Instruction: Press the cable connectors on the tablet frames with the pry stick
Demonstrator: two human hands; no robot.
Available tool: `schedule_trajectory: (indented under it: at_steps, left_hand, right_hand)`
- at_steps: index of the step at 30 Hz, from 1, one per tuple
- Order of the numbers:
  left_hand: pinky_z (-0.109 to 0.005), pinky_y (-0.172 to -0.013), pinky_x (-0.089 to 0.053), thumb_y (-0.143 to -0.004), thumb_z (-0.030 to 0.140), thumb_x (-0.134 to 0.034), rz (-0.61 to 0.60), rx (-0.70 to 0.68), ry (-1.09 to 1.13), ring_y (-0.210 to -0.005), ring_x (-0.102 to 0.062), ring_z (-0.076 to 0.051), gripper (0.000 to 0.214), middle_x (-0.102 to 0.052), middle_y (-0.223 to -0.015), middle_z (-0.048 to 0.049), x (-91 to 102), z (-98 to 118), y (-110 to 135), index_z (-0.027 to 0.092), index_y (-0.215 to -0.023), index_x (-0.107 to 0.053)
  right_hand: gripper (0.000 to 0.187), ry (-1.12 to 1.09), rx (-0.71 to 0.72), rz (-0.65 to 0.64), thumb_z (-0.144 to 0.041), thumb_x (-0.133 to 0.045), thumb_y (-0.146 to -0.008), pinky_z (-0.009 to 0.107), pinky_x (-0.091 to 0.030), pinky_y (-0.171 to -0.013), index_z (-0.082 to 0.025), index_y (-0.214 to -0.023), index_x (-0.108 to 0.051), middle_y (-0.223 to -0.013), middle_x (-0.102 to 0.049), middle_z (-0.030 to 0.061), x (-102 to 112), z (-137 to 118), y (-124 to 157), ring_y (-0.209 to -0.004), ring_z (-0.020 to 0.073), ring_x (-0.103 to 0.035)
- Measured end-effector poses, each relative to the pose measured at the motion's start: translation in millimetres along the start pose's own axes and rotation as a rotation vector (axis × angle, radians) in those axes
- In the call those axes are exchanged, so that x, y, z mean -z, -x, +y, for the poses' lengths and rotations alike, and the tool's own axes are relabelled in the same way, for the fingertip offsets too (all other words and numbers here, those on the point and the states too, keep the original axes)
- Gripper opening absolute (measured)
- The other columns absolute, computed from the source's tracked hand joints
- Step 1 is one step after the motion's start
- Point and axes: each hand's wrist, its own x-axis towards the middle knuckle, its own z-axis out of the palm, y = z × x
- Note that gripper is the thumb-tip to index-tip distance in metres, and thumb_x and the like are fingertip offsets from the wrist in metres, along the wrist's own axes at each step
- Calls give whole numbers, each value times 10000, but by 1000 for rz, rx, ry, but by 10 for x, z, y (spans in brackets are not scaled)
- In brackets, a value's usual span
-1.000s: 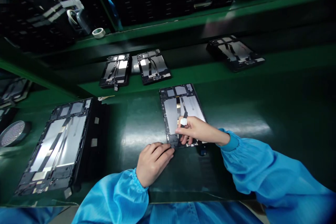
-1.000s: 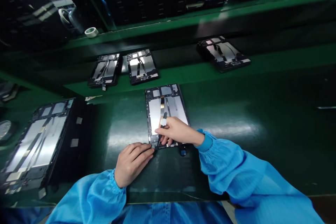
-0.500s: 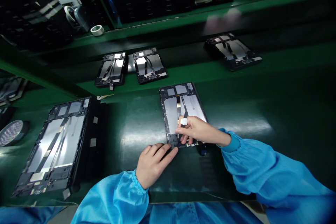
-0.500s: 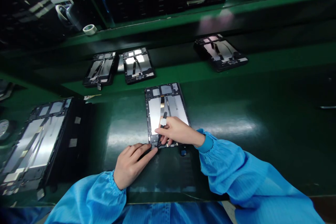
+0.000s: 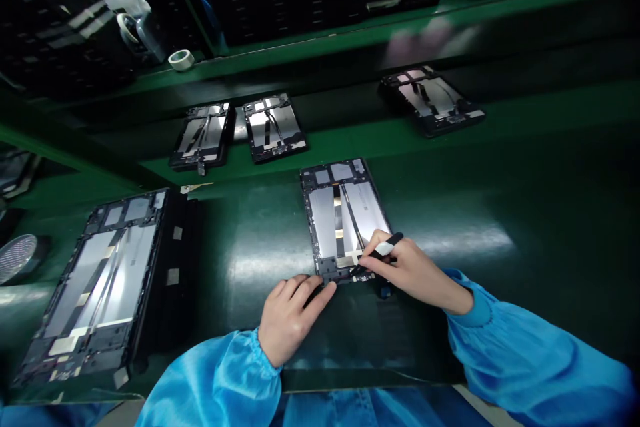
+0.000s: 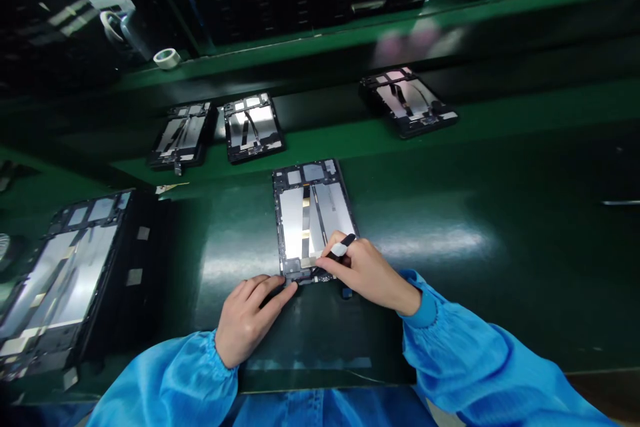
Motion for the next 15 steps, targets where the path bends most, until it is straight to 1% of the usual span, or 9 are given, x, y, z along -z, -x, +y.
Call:
schedule_trajectory:
  at_steps: [6, 11, 15]
  left_hand:
    - [-323, -821, -442, -989, 130, -477, 14, -13, -6, -1059, -573, -221, 307, -648, -1185, -89, -25, 1, 0, 185, -1260, -611]
    - [-321, -797, -440, -994, 126, -445, -7, -30, -63, -1028, -582, -223, 372, -646, -1175, -84, -22, 1, -20, 229, -1326, -576]
    - [-322, -798, -447, -979, 136, -485, -15, -8, -65, -1031, -584, -228, 373, -637, -1181, -89, -29, -12, -13, 241, -1324, -580]
  right_hand:
    - [214, -189, -74, 1, -382, -602, -923, 277, -507, -532, -216, -788, -587, -685, -656, 5, -39, 49, -35, -646, 194, -695]
    - [220, -188, -99, 7, -387, -623, -909, 278, -508, -517, -214, -780, -584, -660, -671, 6, -47, 27, -37, -640, 205, -711]
    - [195, -162, -90, 10, -357, -609, -917, 276, -520, -550, -207, -792, -605, -676, -686, 11, -42, 10, -35, -656, 203, -718]
